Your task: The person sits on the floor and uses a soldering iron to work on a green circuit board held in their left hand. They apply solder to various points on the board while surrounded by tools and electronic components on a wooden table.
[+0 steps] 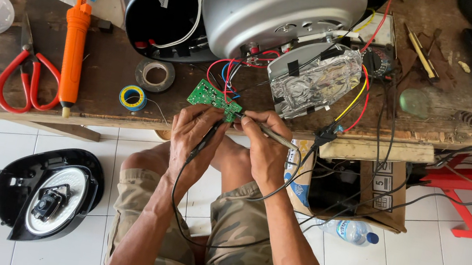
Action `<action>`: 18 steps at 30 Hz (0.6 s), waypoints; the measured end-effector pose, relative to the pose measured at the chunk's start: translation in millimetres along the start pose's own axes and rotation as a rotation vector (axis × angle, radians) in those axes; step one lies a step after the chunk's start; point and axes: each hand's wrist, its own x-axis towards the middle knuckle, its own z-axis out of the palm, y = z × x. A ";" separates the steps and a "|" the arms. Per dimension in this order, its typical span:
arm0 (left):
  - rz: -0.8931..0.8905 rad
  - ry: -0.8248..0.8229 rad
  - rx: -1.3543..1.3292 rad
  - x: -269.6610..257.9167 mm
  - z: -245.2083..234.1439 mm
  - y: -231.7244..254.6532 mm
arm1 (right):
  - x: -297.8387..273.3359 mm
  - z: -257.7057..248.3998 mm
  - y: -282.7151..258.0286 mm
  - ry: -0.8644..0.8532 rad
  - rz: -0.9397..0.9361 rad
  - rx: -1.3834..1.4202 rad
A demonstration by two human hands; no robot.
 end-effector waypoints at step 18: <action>-0.007 0.000 -0.006 0.1 0.1 0.9 | 2.4 1.0 11.4 0.026 0.026 0.042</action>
